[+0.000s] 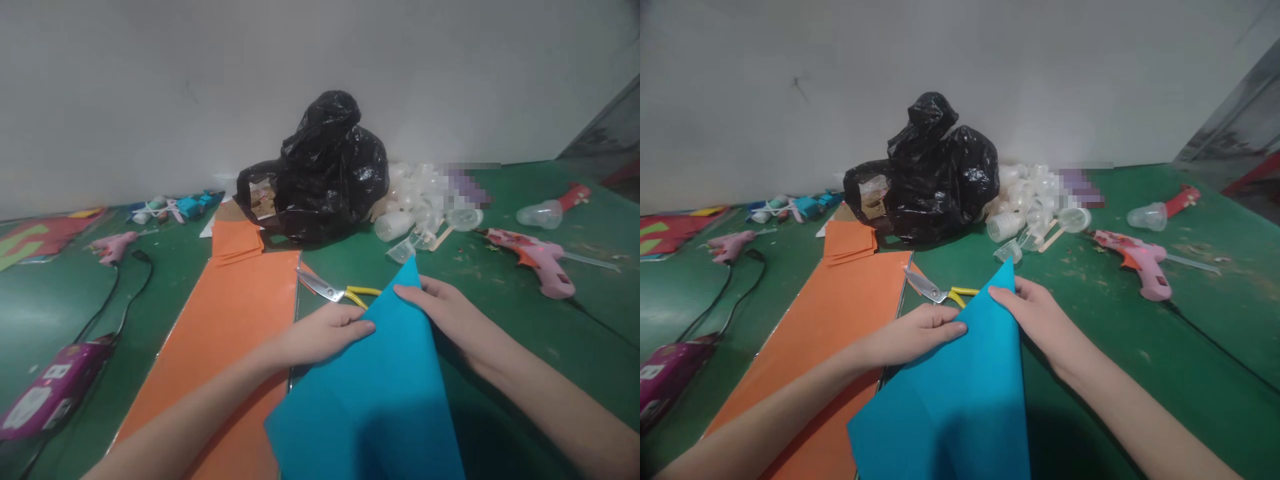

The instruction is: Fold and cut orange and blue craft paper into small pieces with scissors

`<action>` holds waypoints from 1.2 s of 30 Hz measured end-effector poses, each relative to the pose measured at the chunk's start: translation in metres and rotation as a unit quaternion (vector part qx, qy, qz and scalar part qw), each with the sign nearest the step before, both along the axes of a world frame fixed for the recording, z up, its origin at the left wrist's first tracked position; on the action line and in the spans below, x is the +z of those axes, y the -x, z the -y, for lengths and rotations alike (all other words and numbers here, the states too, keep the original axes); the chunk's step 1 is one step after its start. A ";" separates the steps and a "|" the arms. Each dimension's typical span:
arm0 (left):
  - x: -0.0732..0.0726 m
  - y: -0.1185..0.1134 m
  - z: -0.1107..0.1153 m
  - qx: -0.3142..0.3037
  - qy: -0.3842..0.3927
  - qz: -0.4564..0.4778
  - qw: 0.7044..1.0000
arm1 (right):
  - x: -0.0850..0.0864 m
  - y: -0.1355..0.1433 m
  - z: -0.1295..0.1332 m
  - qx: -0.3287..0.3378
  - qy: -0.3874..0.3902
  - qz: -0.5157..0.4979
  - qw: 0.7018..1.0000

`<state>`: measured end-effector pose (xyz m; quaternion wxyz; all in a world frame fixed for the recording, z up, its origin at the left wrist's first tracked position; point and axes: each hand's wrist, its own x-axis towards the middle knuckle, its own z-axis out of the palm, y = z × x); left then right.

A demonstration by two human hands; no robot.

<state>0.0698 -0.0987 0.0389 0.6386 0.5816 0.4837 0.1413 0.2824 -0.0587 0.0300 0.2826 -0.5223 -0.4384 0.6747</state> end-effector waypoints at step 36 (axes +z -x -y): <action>0.001 -0.001 -0.001 -0.010 -0.049 -0.001 0.999 | 0.003 0.003 0.002 -0.026 0.041 -0.011 0.999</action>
